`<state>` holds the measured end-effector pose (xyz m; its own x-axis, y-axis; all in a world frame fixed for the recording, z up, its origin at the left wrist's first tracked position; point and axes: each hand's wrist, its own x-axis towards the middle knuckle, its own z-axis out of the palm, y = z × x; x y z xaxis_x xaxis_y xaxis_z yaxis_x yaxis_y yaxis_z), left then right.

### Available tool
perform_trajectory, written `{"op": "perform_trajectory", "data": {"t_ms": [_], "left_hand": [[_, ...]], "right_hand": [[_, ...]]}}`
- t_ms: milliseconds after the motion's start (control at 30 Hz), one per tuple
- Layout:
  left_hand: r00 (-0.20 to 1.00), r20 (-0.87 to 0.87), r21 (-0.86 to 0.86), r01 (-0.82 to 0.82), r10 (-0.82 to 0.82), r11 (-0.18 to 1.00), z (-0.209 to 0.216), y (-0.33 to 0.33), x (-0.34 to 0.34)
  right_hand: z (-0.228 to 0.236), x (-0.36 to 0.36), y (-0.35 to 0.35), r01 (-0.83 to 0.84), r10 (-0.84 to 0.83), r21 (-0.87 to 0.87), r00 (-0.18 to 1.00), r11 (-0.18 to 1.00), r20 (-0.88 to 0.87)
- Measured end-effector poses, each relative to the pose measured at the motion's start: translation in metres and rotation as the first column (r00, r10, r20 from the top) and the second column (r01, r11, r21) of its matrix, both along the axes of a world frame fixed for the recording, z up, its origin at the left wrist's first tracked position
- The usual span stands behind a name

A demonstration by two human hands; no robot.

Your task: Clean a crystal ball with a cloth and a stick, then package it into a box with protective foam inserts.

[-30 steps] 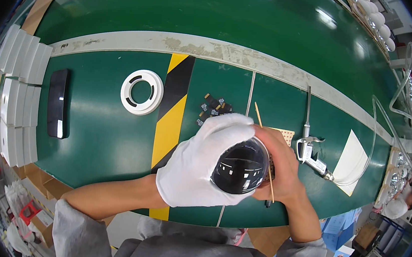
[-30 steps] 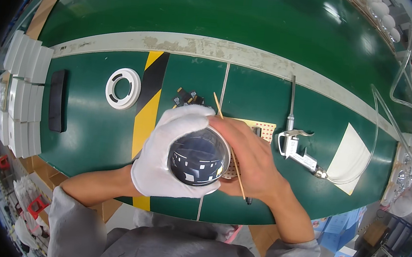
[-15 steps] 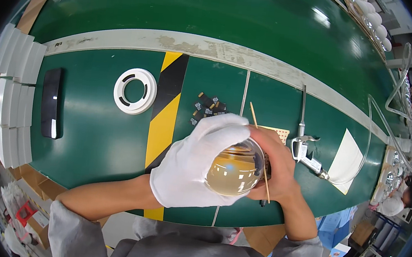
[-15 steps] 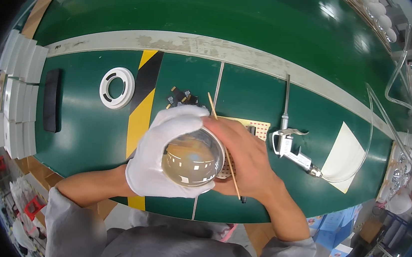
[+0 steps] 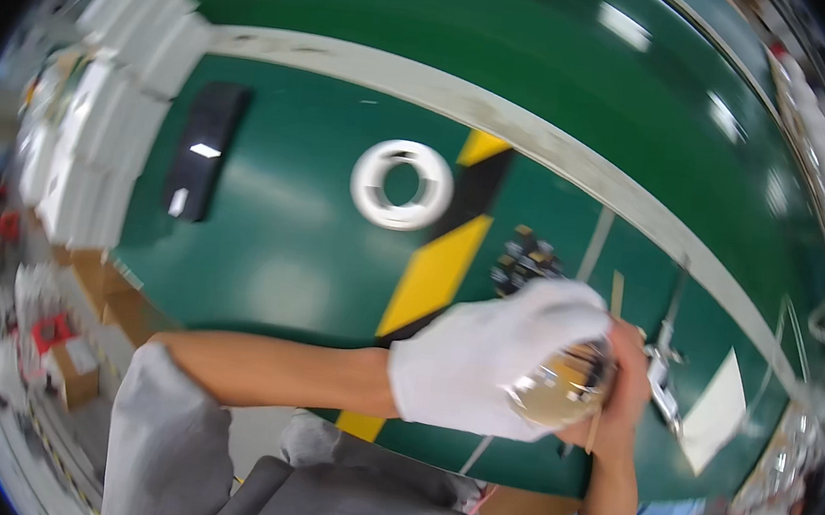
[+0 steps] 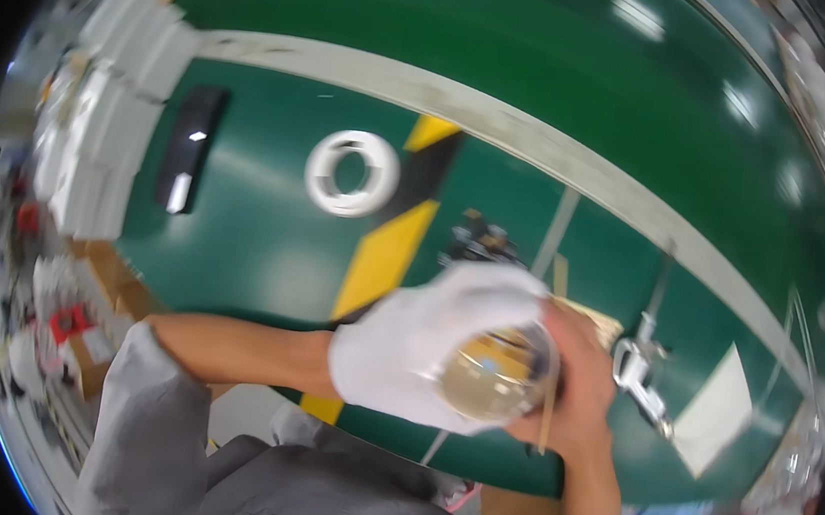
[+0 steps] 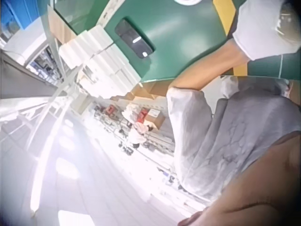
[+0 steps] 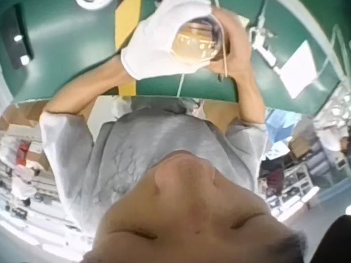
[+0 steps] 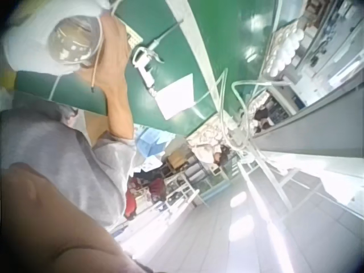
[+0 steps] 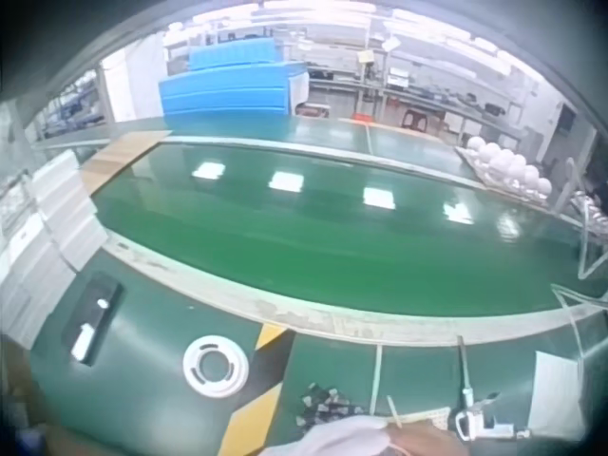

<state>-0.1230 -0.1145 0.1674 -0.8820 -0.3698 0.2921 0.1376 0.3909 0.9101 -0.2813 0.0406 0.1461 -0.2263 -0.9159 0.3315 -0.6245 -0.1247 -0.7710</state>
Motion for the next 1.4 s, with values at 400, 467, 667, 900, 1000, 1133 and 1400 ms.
{"op": "perform_trajectory", "data": {"t_ms": [400,467,667,900,1000,1133,1400], "left_hand": [[0.989,-0.132,0.097,0.074,-0.061,0.992,0.01,0.006,0.002],[0.994,-0.095,0.072,0.059,-0.052,0.996,0.012,0.006,0.006],[0.983,-0.159,0.078,0.104,-0.091,0.991,0.009,0.012,0.003],[0.791,-0.545,0.122,-0.252,0.277,0.96,0.027,0.021,-0.008],[0.985,-0.145,0.042,0.101,-0.094,0.994,0.029,0.008,0.017],[0.991,-0.058,-0.172,-0.13,0.122,0.977,0.068,0.0,0.04],[-0.36,-0.284,0.017,-0.929,0.889,-0.371,-0.058,-0.064,0.307]], "right_hand": [[0.007,0.014,0.015,0.167,-0.17,-0.048,0.984,0.985,-0.051],[-0.008,0.003,0.024,0.149,-0.15,-0.043,0.988,0.988,-0.023],[0.009,0.0,0.008,0.095,-0.116,-0.112,0.972,0.989,-0.204],[0.009,-0.001,0.015,0.123,-0.145,-0.212,0.985,0.97,-0.09],[0.021,0.011,0.013,0.206,-0.23,-0.171,0.964,0.963,-0.133],[0.018,0.01,0.01,0.198,-0.195,-0.128,0.98,0.972,0.035],[-0.025,-0.024,0.049,0.321,-0.311,-0.043,0.938,0.946,0.156]]}}
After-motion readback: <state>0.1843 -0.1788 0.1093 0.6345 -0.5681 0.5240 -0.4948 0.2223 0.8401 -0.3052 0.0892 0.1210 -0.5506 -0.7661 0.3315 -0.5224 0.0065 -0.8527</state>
